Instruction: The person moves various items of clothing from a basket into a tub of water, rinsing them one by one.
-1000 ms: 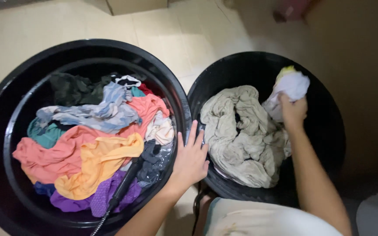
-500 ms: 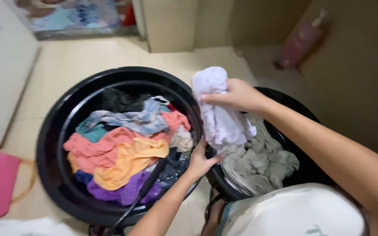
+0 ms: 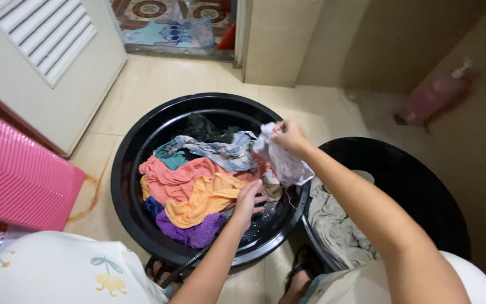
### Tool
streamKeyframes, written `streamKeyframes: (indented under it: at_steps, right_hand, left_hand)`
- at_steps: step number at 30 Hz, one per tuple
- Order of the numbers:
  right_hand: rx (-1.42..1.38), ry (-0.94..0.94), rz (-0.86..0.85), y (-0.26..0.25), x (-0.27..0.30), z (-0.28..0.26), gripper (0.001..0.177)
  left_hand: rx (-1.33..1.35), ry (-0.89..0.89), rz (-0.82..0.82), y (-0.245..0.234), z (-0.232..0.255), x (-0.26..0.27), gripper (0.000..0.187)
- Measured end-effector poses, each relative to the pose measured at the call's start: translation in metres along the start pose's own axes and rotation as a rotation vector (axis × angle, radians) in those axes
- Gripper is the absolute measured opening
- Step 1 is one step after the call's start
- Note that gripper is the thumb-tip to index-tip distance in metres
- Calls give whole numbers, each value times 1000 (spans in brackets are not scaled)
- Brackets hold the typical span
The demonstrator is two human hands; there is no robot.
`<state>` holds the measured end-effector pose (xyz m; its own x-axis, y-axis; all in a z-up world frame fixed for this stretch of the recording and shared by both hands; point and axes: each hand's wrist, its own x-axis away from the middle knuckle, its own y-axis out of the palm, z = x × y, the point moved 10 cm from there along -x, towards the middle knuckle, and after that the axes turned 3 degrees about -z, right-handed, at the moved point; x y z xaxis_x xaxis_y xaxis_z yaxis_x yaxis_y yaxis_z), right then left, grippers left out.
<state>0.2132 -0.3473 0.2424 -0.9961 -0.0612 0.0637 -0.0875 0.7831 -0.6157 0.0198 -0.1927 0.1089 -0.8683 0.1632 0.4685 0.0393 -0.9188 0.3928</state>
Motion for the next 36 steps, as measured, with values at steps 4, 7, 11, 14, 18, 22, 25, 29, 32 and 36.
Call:
streamKeyframes:
  at_steps: [4, 7, 11, 14, 18, 22, 25, 29, 32, 36]
  right_hand:
    - [-195, -97, 13, 0, -4, -16, 10]
    - [-214, -331, 179, -31, -2, -61, 13]
    - [47, -630, 420, -50, 41, -110, 11]
    - [124, -607, 301, -31, 36, -111, 11]
    - [112, -371, 62, -8, 16, -64, 17]
    - [-154, -206, 296, -56, -5, 25, 17]
    - [-323, -55, 534, -95, 12, 152, 29]
    - [122, 461, 721, -111, 108, 308, 67]
    - [350, 870, 202, -65, 188, 361, 90]
    - [400, 1010, -26, -21, 250, 314, 122]
  left_hand:
    - [-47, -10, -26, -4, -12, 3, 53]
    - [-13, 49, -24, -6, -13, 13, 48]
    - [-34, 23, -20, -14, -33, 43, 45]
    - [-47, -22, -39, -13, -47, 49, 43]
    - [-106, -85, -44, -7, -67, 39, 39]
    - [-210, 16, -106, 23, -59, 9, 36]
    - [-253, 62, -132, 42, -53, -8, 34]
    - [-326, 181, -173, 80, -44, -27, 31]
    - [-449, 401, -200, 107, -27, -39, 28]
    - [-508, 399, -214, 131, -28, -50, 26]
